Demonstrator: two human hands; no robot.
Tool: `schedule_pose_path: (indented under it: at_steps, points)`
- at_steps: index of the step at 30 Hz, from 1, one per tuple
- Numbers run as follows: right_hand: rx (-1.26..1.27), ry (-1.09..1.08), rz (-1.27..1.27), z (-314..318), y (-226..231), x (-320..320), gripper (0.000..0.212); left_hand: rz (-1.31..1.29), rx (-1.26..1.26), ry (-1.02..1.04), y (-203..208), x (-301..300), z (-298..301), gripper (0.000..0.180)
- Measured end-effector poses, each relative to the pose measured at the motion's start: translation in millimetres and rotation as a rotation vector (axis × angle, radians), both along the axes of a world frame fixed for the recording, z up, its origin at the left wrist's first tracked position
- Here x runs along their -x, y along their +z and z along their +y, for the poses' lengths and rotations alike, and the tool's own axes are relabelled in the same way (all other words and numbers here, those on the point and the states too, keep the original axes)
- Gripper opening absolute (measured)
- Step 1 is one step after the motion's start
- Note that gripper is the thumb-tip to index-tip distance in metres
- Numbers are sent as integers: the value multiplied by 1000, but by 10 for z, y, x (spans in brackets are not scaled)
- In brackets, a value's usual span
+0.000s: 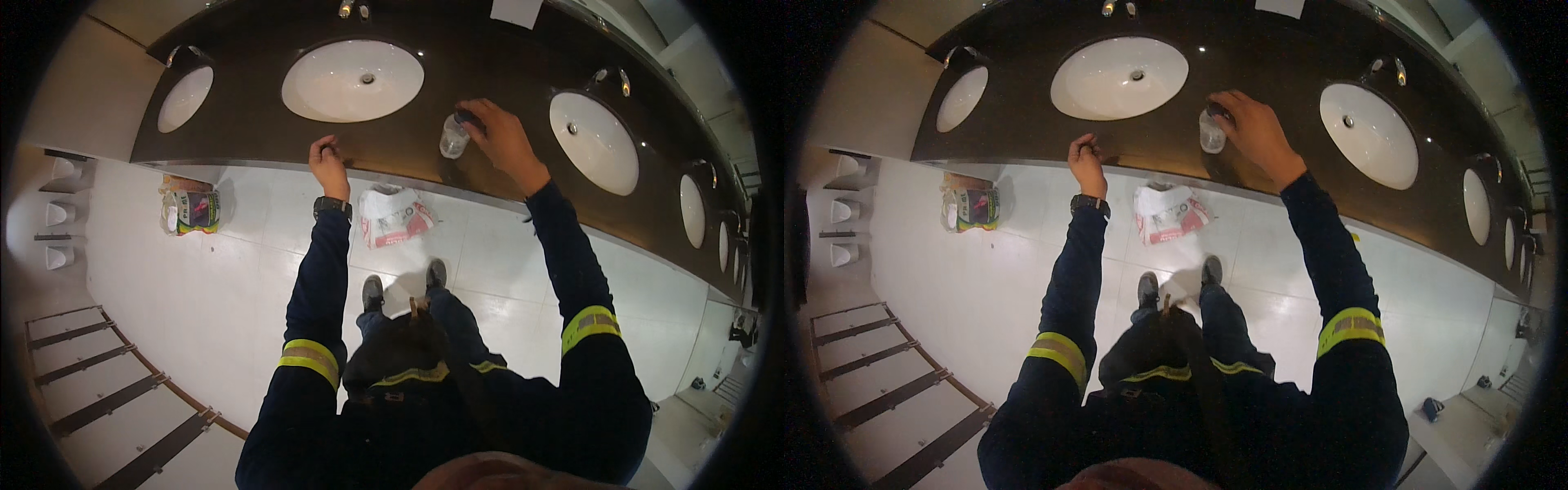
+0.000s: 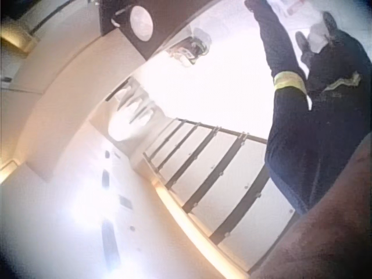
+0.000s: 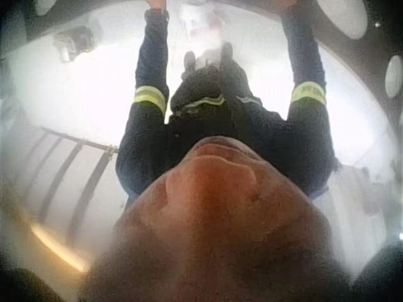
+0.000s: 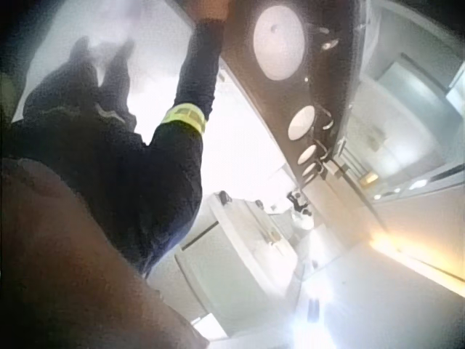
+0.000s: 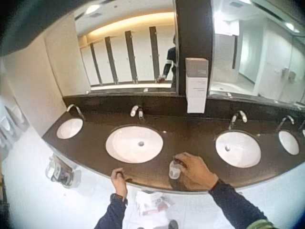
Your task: The person wipes a dark countertop with a cloth, retrieves a can and a roll of masking tape from a bucket, then applies strips of tape along the countertop edge. The person smooths the tape and continues wiping the surface.
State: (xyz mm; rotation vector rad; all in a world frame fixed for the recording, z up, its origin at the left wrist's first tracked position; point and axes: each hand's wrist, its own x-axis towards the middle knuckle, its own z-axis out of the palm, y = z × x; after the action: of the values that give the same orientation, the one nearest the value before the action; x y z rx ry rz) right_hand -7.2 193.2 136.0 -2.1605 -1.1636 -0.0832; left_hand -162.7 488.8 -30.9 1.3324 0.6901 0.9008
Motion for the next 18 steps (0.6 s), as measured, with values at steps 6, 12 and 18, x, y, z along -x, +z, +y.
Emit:
schedule_pose_path:
  at_steps: [6, 12, 18]
  points:
    - [141, 45, -151, -153, -117, -212, 33, 342, -687, -449, 848, -331, -1264, 70]
    - [182, 103, -250, 146, 59, -284, 33, 362, -847, -442, 795, -829, -1364, 74]
    - [443, 47, -190, 406, 334, 98, 42, 290, -881, -423, 785, -427, -1153, 61]
